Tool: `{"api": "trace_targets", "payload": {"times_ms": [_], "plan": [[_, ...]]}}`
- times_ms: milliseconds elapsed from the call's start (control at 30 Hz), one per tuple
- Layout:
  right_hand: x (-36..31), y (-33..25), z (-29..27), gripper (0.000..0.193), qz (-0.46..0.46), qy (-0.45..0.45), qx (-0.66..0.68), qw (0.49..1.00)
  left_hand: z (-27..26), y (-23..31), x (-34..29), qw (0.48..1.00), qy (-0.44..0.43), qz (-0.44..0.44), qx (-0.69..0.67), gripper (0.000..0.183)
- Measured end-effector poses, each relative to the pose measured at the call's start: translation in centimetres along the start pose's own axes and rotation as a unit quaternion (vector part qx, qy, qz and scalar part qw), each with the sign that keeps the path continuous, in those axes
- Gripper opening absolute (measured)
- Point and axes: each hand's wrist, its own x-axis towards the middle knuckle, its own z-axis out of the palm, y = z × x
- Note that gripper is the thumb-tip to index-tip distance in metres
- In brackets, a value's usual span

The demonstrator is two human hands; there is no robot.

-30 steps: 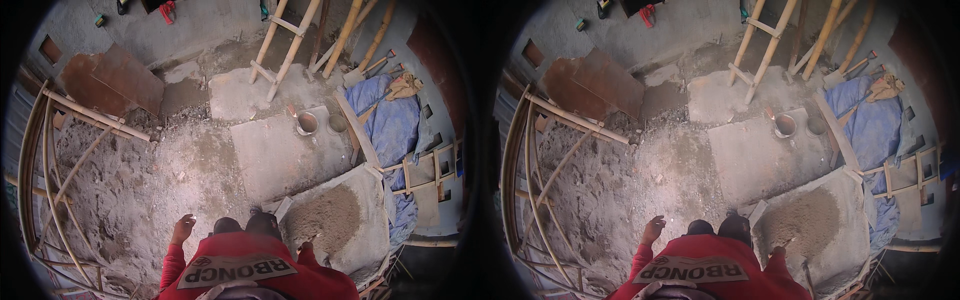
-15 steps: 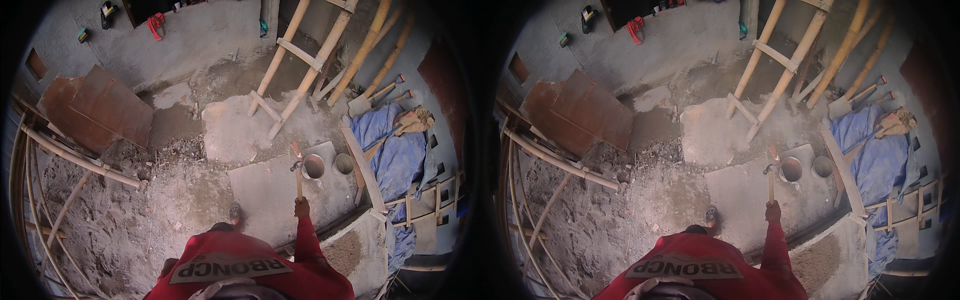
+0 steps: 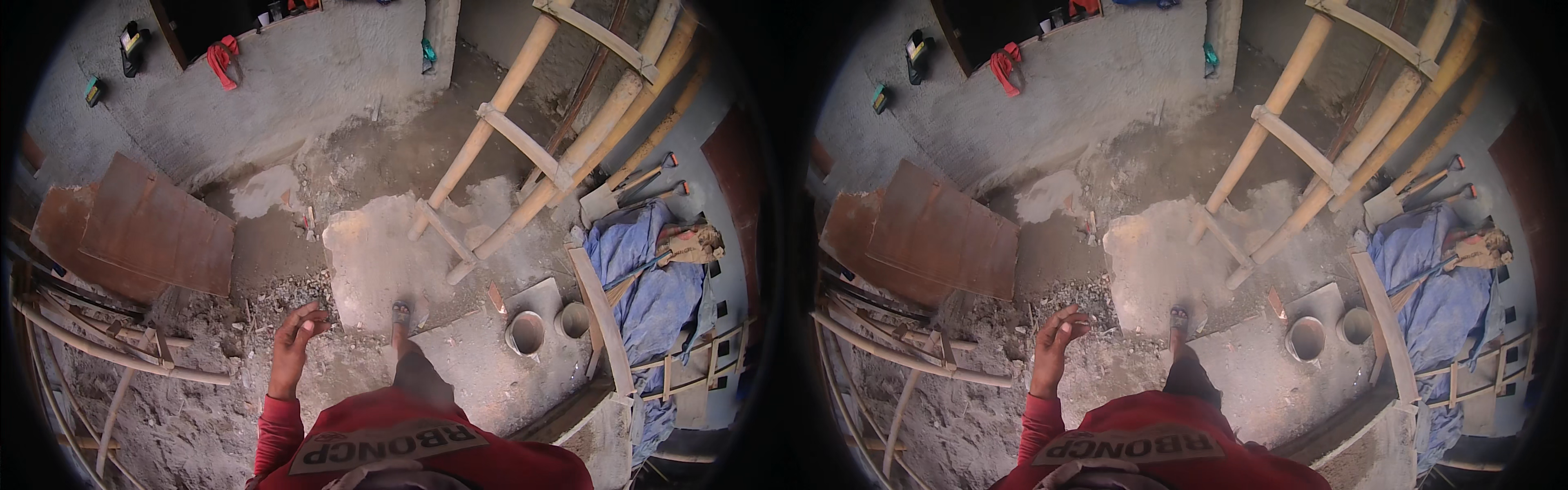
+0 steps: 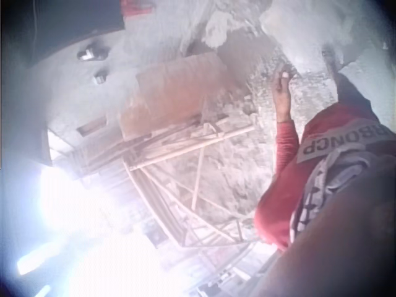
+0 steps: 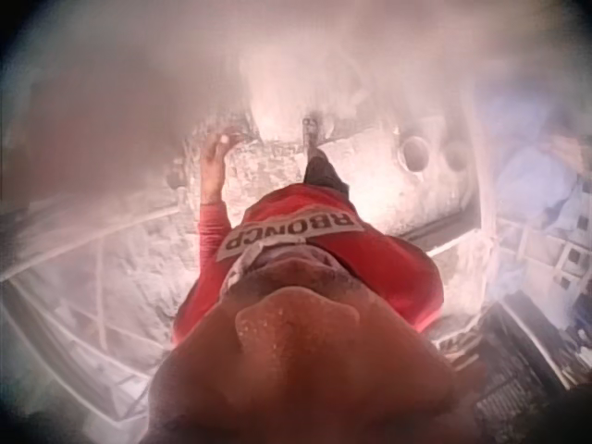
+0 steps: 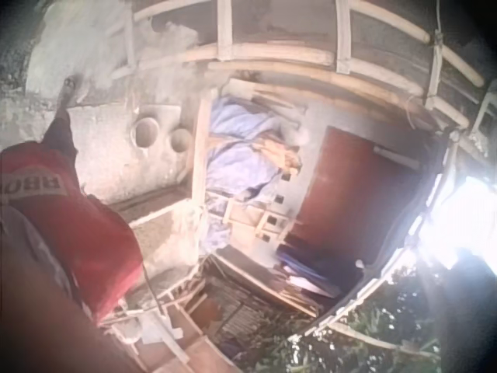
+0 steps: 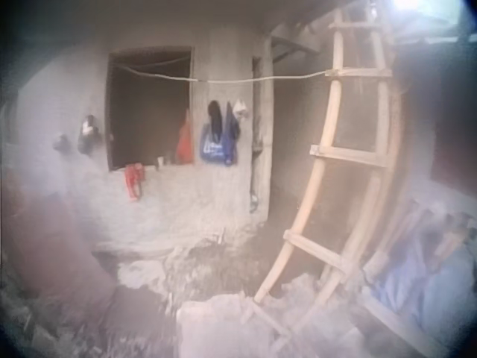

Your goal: The person scoops concrete from a pile into a pink basin using a shovel, then carries the basin to a wooden formwork and pours the concrete inside. The person repeats this process multiple times.

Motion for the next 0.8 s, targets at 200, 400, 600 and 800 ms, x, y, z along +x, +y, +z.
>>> {"api": "trace_targets", "payload": {"times_ms": [200,400,600,800], "plan": [[3.1,-20.2,-5.2,0.016,-0.054,0.028,-0.176,0.983,-4.3,-9.5,14.1,0.910,-0.042,-0.039,0.410,0.046],[0.9,-51.6,-11.5,0.013,-0.186,0.065,0.012,0.980,-7.0,-12.3,24.9,0.874,-0.184,-0.134,0.430,0.053],[-15.5,-79.8,-13.1,0.017,-0.440,0.043,0.149,0.885,-6.5,-13.1,42.2,0.908,-0.150,-0.077,0.383,0.047],[-20.0,-96.6,-9.2,0.016,-0.464,-0.003,0.233,0.855,-2.8,-8.2,62.4,0.928,-0.167,-0.062,0.328,0.048]]}}
